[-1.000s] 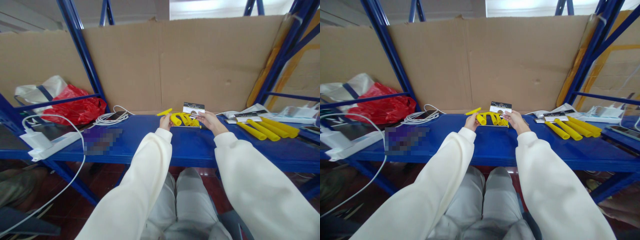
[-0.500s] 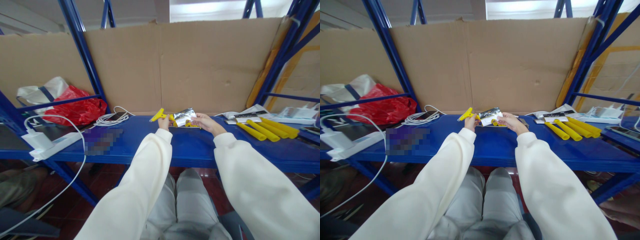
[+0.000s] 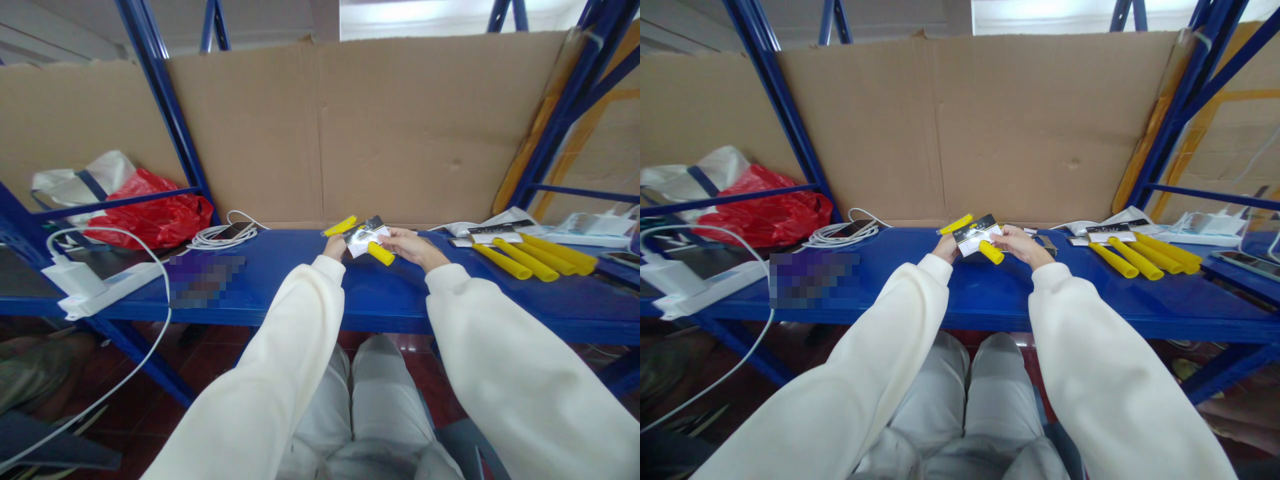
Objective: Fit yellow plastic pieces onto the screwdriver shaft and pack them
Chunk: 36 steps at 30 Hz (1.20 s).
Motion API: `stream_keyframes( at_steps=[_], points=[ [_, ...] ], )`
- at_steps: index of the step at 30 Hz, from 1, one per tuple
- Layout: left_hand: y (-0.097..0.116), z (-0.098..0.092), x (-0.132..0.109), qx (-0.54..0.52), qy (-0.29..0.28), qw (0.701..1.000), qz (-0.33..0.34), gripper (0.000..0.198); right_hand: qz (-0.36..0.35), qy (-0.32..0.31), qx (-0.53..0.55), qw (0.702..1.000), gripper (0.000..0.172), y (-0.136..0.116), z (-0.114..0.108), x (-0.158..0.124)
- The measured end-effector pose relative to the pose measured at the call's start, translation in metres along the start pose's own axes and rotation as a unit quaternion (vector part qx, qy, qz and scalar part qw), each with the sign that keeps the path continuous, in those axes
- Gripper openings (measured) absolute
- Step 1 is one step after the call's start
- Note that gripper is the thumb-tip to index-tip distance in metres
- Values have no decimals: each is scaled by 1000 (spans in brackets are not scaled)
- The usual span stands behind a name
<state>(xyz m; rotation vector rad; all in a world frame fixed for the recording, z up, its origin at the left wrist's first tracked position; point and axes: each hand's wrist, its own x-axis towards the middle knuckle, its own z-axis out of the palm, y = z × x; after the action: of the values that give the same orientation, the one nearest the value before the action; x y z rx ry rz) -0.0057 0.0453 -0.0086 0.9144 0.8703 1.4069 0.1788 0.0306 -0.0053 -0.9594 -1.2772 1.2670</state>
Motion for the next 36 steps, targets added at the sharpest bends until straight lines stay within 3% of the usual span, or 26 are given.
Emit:
stream_keyframes(
  at_steps=[6,13,18,25,30,36],
  points=[
    [0,0,2,52,-34,998,11,22,-7,14,9,1000,23,0,3,1],
    [4,-1,-1,155,-16,988,2,13,-15,39,20,999,21,-1,4,2],
    [7,2,-6,133,-19,991,-17,9,-29,55,35,997,18,-3,6,0],
    [11,2,-4,65,-33,997,-14,37,-26,72,38,996,19,-6,11,-3],
    [9,-1,-5,107,-15,994,-7,24,-36,101,25,994,21,-2,8,2],
    [12,1,-11,69,7,997,-31,16,-74,149,27,986,42,2,1,6]
  ],
)
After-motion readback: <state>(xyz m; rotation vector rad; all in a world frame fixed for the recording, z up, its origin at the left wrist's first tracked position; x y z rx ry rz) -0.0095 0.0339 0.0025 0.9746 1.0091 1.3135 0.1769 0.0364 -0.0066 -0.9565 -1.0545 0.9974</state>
